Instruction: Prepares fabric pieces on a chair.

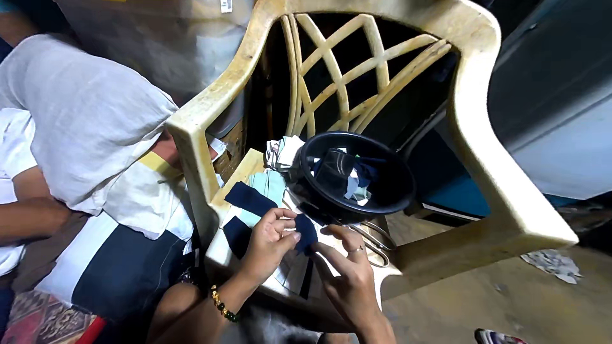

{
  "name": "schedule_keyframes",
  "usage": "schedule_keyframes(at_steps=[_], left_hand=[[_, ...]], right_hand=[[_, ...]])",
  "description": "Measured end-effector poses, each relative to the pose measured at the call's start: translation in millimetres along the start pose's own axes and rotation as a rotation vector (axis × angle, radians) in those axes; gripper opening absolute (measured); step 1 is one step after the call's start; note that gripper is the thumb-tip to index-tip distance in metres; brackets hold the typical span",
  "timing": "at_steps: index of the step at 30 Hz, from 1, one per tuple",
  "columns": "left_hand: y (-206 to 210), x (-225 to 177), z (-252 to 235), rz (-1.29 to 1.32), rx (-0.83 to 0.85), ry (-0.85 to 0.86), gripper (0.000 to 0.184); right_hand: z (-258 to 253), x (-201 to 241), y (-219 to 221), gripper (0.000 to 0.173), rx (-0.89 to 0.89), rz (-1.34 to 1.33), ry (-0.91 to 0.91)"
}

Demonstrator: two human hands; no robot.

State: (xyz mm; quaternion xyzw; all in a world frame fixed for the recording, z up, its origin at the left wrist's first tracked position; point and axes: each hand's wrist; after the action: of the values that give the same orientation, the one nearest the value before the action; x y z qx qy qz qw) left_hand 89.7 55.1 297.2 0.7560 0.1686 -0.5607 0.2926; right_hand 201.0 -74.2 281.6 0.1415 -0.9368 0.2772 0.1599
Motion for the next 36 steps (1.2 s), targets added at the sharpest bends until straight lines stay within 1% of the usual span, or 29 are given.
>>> schedule_keyframes(at_steps=[3, 7, 9, 11, 13, 18, 20, 23, 25, 26, 28, 30, 31, 34, 36], left_hand=[[-1, 0, 0, -0.002, 0.013, -0.017, 0.036], [-7, 0, -2, -0.025, 0.018, -0.003, 0.035], [-10, 1, -3, -0.042, 0.028, 0.021, 0.031], [-13, 1, -4, -0.07, 0.036, 0.054, 0.024], [-17, 0, -4, -0.099, 0.032, 0.078, 0.022], [-37, -16, -8, -0.22, 0.067, 0.073, 0.025], [-53, -25, -12, -0.303, 0.011, 0.07, 0.026], [-79, -31, -17, -0.45, -0.129, 0.11, 0.027], [-92, -33, -18, -0.529, -0.157, 0.108, 0.031], [-96, -34, -18, -0.557, -0.133, 0.084, 0.032], [-101, -35, -16, -0.602, -0.023, -0.006, 0.03], [-103, -39, -14, -0.654, 0.157, -0.102, 0.028], [-103, -41, -13, -0.686, 0.253, -0.143, 0.027], [-101, -41, -11, -0.798, 0.481, -0.199, 0.026], [-98, -38, -11, -0.916, 0.564, -0.212, 0.025]], right_hand=[[4, -2, 1, 0.011, -0.058, -0.117, 0.07], [4, 0, -10, 0.009, -0.274, -0.408, 0.321], [2, 2, -19, 0.014, -0.353, -0.535, 0.435], [1, 6, -24, 0.018, -0.39, -0.579, 0.492], [2, 9, -29, 0.019, -0.383, -0.604, 0.489], [4, 11, -38, 0.02, -0.313, -0.639, 0.436], [6, 9, -44, 0.019, -0.252, -0.624, 0.39], [9, 5, -49, 0.02, -0.169, -0.559, 0.349], [11, 2, -52, 0.021, -0.125, -0.479, 0.325], [12, 3, -53, 0.019, -0.107, -0.438, 0.317], [11, 7, -53, 0.012, -0.078, -0.343, 0.306], [9, 10, -52, 0.009, -0.034, -0.269, 0.284], [8, 12, -52, 0.011, -0.014, -0.255, 0.266], [6, 15, -58, 0.014, 0.07, -0.286, 0.237], [7, 15, -59, 0.015, 0.096, -0.326, 0.233]])
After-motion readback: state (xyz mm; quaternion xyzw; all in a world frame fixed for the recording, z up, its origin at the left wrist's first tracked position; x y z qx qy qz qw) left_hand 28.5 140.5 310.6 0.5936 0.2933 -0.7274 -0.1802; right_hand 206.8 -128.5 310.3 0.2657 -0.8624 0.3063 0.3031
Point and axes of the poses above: each hand's wrist, its own z-axis away from the middle knuckle, its own y-axis out of the palm, x = y × z, and after that the axes turned 4 degrees about -z, right-handed
